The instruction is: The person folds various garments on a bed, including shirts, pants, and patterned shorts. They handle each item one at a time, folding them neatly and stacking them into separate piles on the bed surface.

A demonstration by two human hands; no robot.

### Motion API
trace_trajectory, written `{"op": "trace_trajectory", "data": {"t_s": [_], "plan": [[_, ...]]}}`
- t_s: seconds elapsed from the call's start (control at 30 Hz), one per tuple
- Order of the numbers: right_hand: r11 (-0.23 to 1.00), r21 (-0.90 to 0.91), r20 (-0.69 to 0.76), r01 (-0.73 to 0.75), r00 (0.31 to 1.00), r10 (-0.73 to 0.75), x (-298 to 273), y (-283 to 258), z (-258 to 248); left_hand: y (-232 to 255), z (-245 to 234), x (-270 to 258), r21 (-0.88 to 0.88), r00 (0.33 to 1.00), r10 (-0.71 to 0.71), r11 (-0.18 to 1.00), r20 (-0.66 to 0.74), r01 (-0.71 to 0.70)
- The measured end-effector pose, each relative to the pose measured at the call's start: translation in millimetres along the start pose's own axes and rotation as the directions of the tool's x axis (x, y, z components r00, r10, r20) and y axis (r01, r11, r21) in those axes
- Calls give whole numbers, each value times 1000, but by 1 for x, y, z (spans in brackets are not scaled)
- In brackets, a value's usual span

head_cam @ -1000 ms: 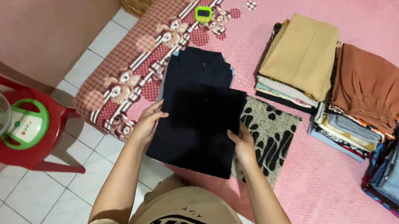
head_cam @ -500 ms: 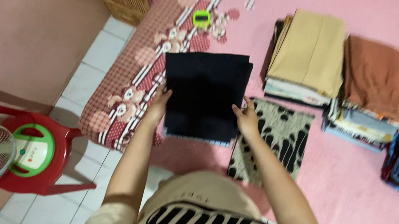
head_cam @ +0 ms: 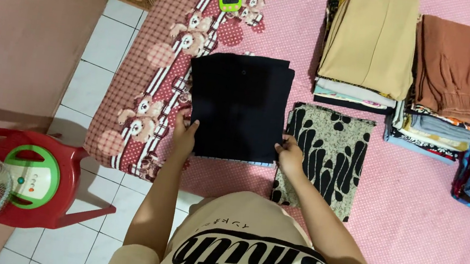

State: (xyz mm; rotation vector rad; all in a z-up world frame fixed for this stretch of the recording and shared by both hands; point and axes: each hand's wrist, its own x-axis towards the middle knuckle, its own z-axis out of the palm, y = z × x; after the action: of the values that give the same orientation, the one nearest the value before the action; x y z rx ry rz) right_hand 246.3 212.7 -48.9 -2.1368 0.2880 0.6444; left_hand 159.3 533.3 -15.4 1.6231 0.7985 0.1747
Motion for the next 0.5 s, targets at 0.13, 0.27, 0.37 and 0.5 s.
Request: {"op": "trace_trajectory", "data": {"t_s": [0.13, 0.27, 0.37, 0.5], "plan": [[996, 86, 3, 18, 1000, -18, -10, 12, 3, -27, 1, 0, -3, 999, -1, 1000, 34, 1], [1000, 10, 44, 14, 999, -14, -29, 12, -3, -46, 17, -8, 188, 988, 152, 972, -29, -144], [999, 39, 27, 13, 1000, -14, -30, 16, -14, -33, 22, -20, 512, 874, 465, 790, -143, -337], [997, 48, -44, 59, 997, -57, -16, 13, -51, 20, 54, -36, 556, 831, 550, 718, -84, -419]]}}
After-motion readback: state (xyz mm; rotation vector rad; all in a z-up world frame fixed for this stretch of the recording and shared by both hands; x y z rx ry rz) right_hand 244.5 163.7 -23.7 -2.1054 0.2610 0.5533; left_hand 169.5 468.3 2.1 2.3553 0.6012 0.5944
